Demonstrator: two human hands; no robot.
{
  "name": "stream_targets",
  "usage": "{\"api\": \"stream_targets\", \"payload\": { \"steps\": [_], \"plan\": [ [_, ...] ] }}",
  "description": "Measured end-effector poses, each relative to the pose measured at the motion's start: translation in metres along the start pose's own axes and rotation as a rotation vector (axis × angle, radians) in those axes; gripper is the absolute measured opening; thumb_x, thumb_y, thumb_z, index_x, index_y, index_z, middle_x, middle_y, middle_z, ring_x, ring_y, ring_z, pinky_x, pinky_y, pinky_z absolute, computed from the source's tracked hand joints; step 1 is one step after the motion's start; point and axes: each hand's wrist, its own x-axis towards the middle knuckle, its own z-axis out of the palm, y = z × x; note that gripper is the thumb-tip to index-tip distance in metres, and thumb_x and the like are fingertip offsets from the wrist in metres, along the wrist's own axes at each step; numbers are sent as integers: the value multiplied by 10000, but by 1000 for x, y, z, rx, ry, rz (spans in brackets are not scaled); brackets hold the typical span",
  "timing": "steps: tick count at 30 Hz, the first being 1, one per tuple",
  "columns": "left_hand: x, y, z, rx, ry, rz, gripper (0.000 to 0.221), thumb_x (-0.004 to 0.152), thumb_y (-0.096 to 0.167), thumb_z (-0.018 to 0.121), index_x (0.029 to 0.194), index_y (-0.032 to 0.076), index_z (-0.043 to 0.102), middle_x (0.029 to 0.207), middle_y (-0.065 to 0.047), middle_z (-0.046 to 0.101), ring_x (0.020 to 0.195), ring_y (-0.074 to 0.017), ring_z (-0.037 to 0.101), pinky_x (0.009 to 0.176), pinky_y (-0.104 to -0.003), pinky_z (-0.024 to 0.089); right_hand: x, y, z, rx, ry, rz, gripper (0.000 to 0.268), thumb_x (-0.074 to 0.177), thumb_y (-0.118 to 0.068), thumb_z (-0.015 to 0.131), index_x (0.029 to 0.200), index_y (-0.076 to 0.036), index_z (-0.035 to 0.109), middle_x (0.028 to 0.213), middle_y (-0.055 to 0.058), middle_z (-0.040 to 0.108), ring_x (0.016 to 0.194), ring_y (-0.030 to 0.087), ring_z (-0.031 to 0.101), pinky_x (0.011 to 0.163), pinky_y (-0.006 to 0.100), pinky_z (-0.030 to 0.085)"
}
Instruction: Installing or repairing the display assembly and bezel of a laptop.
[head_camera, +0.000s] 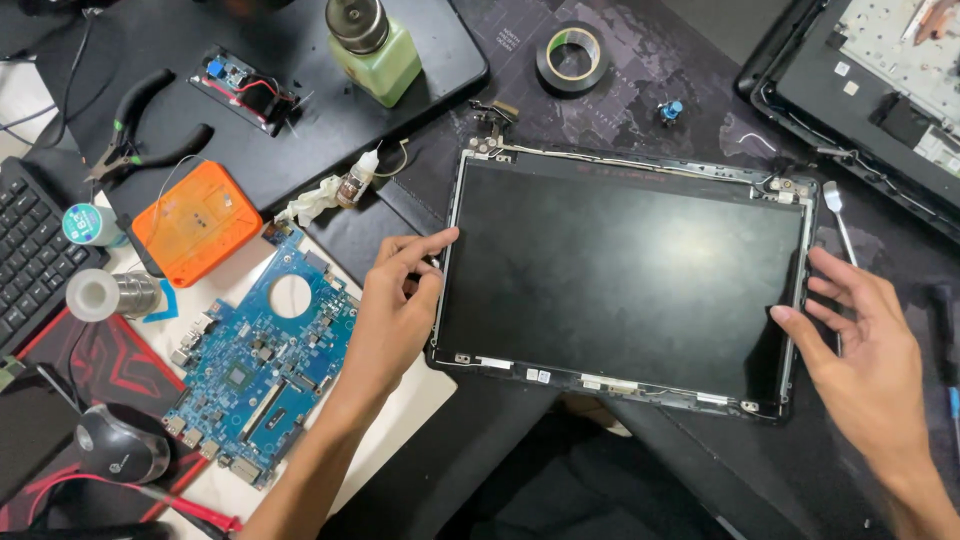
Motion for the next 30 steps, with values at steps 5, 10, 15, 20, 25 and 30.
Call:
{"api": "stream_targets", "payload": {
  "steps": [5, 10, 15, 20, 25, 30],
  "plan": [
    [0, -8, -3, -59, -29, -22, 462, 933, -67, 510, 1323, 84, 708, 1079, -27, 511, 880, -88, 469, 753, -202, 408, -2, -5, 2, 15, 7, -6, 587, 914, -4, 725, 1477, 1, 560, 1430, 100, 505, 1263, 169, 554, 1086, 315, 510],
    [2, -9, -4, -116, -54, -42, 472, 919, -81, 511, 1314, 80, 712, 1077, -18, 508, 909, -82, 487, 814, -190, 410, -2, -6, 2, 21, 13, -24, 576, 922, -9, 723, 1475, 2, 565, 1450, 104, 500, 1273, 171, 550, 1094, 316, 510],
    [1, -3, -5, -125, -66, -97, 458, 943, -71, 510, 1324, 84, 711, 1073, -1, 500, 854, -72, 440, 760, -191, 380, -1, -9, 1, -79, 14, -5, 555, 931, -31, 737, 1465, -23, 587, 1450, 121, 530, 1265, 196, 576, 1072, 337, 521],
    [1, -2, -7, -164, -81, -133, 530, 893, -102, 489, 1343, 83, 699, 1063, 7, 462, 842, -70, 427, 728, -199, 373, 0, -11, 1, -48, 18, -7, 564, 918, -35, 736, 1460, -41, 584, 1451, 113, 534, 1254, 197, 586, 1070, 337, 531],
    [1, 0, -7, -130, -146, -67, 539, 879, -116, 512, 1352, 70, 694, 1079, -9, 478, 933, -83, 463, 890, -177, 398, 0, -11, -1, -14, 34, -9, 554, 913, -14, 733, 1446, -60, 590, 1440, 103, 543, 1245, 203, 592, 1058, 338, 536],
    [2, 6, -7, -131, -111, -128, 588, 824, -147, 463, 1341, 32, 680, 1135, -12, 477, 971, -94, 471, 952, -195, 399, 5, -18, -5, 3, 6, -21, 536, 891, 5, 735, 1405, -72, 605, 1373, 91, 588, 1185, 198, 617, 1021, 339, 560]
  ]
}}
